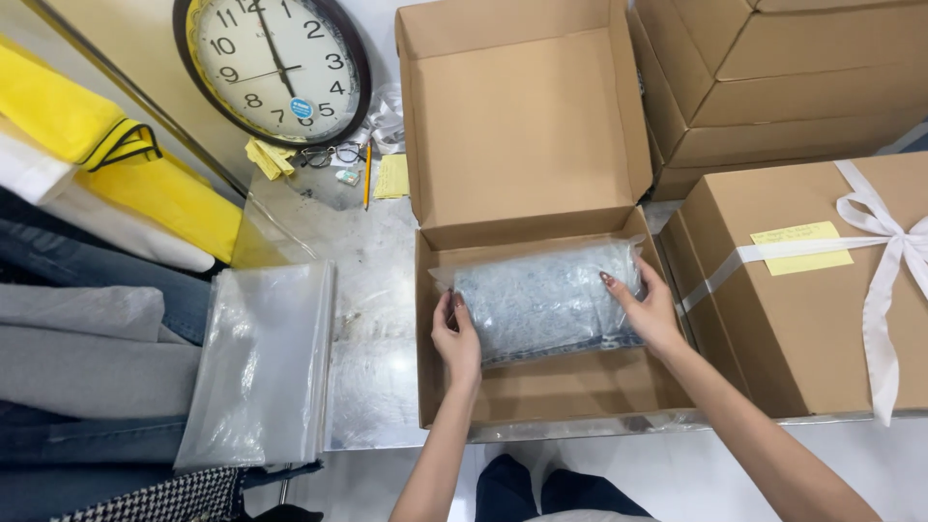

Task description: The person ties a white ribbon around a cardboard box, then opens it to remove a plastic-wrapped pair of jeans. They place the jeans on a stack of folded clothes, close the box, and move it aside. The person then unpacks another pair of jeans from a plastic bag and places it on the stack.

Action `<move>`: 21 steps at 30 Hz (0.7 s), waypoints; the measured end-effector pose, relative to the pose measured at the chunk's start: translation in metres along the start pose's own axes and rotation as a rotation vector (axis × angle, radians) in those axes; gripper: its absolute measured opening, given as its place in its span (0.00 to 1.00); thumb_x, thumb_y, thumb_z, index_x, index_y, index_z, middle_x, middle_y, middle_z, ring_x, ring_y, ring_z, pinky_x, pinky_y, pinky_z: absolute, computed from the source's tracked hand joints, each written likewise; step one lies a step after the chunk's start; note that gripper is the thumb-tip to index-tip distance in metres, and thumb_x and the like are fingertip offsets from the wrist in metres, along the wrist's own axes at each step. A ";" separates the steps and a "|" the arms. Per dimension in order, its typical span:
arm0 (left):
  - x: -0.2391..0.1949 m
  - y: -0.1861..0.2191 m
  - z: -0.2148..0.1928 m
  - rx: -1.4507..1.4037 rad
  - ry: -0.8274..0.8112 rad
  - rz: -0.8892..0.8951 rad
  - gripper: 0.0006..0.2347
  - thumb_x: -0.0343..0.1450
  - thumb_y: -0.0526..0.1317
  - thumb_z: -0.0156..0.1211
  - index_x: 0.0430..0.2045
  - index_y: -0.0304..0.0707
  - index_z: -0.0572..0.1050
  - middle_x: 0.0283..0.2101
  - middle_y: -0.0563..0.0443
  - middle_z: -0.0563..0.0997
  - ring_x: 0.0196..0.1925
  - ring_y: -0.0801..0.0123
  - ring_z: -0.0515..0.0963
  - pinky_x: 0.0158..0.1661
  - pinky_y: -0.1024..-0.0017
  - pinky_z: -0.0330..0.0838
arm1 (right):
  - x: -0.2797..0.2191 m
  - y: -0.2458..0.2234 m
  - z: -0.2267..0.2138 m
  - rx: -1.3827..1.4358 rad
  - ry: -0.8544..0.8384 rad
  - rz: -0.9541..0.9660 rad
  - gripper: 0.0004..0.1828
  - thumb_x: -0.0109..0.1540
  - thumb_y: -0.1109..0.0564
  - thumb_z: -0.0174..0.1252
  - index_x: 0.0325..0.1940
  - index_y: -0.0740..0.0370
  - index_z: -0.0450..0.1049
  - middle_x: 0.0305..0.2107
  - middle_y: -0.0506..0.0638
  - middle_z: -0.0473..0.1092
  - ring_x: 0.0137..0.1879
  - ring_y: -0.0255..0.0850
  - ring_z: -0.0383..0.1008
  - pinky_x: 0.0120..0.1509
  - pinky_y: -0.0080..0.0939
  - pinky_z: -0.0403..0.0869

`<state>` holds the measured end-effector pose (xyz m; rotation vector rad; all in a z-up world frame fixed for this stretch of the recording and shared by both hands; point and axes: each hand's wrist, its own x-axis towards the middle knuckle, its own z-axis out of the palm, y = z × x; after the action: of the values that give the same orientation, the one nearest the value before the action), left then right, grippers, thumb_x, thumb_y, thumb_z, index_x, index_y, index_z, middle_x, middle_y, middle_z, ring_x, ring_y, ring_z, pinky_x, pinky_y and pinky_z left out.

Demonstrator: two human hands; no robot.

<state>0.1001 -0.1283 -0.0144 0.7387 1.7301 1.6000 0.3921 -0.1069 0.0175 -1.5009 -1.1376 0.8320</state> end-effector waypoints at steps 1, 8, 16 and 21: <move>-0.008 0.017 -0.003 -0.002 0.011 -0.002 0.18 0.78 0.40 0.62 0.63 0.32 0.77 0.59 0.27 0.82 0.61 0.38 0.82 0.57 0.51 0.77 | 0.004 -0.009 0.000 -0.001 -0.011 -0.003 0.38 0.64 0.55 0.73 0.76 0.71 0.68 0.60 0.72 0.72 0.69 0.60 0.71 0.69 0.62 0.71; -0.019 0.089 -0.049 -0.146 0.126 0.089 0.22 0.81 0.45 0.60 0.69 0.37 0.71 0.65 0.30 0.77 0.65 0.46 0.78 0.62 0.54 0.72 | 0.041 -0.092 0.041 0.017 -0.182 -0.285 0.37 0.65 0.53 0.74 0.76 0.63 0.71 0.59 0.64 0.74 0.68 0.49 0.72 0.69 0.54 0.72; -0.002 0.063 -0.153 -0.241 0.459 0.105 0.23 0.81 0.46 0.59 0.72 0.38 0.67 0.63 0.35 0.78 0.59 0.58 0.79 0.57 0.61 0.77 | 0.050 -0.161 0.196 0.020 -0.593 -0.411 0.36 0.63 0.47 0.76 0.73 0.55 0.74 0.60 0.56 0.75 0.68 0.44 0.72 0.71 0.49 0.71; 0.004 0.014 -0.199 -0.243 0.583 0.017 0.25 0.81 0.39 0.57 0.75 0.33 0.61 0.66 0.29 0.73 0.64 0.53 0.77 0.62 0.59 0.72 | 0.036 -0.174 0.289 -0.124 -0.833 -0.509 0.36 0.61 0.46 0.76 0.71 0.55 0.76 0.56 0.64 0.77 0.64 0.61 0.77 0.66 0.57 0.75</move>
<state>-0.0584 -0.2478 0.0056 0.1699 1.8588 2.1343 0.0960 0.0222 0.1227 -0.8629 -2.1017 1.0580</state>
